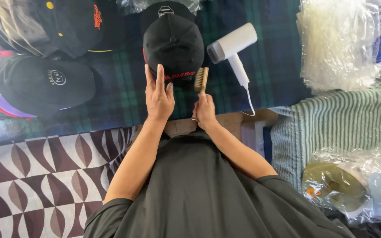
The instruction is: Brushing and steaming a black baseball cap to remove lint and wrinkles.
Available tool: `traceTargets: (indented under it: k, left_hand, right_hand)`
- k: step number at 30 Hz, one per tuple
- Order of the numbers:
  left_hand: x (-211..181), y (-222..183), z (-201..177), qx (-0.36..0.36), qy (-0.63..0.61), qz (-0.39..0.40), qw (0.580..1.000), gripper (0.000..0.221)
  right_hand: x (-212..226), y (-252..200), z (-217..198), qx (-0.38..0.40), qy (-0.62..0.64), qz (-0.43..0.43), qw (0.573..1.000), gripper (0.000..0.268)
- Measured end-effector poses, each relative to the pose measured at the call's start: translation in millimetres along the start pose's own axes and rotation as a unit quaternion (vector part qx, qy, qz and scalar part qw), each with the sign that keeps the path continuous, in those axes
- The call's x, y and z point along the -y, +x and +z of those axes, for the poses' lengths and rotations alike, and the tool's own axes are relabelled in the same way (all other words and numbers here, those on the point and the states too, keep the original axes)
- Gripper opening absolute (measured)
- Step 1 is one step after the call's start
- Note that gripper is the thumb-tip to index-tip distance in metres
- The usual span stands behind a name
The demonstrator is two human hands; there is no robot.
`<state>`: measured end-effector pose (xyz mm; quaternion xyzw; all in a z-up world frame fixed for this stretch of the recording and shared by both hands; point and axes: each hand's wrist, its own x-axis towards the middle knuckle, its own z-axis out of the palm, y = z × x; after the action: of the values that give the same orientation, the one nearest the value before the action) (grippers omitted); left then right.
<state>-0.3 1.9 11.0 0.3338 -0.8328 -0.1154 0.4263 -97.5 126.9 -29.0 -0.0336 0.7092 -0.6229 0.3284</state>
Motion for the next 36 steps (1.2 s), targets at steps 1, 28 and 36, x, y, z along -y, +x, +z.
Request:
traceTargets:
  k: [1, 28, 36]
  left_hand:
    - [3, -1, 0, 0.005, 0.002, 0.002, 1.000, 0.064]
    - [3, -14, 1, 0.099, -0.029, -0.064, 0.993, 0.067]
    - [7, -9, -7, 0.087, -0.020, -0.073, 0.993, 0.071]
  right_hand:
    - [10, -7, 0, -0.027, 0.021, -0.013, 0.999, 0.033]
    - [177, 68, -26, 0.075, -0.205, -0.048, 0.975, 0.035]
    - [129, 79, -47, 0.044, -0.371, -0.146, 0.916, 0.050]
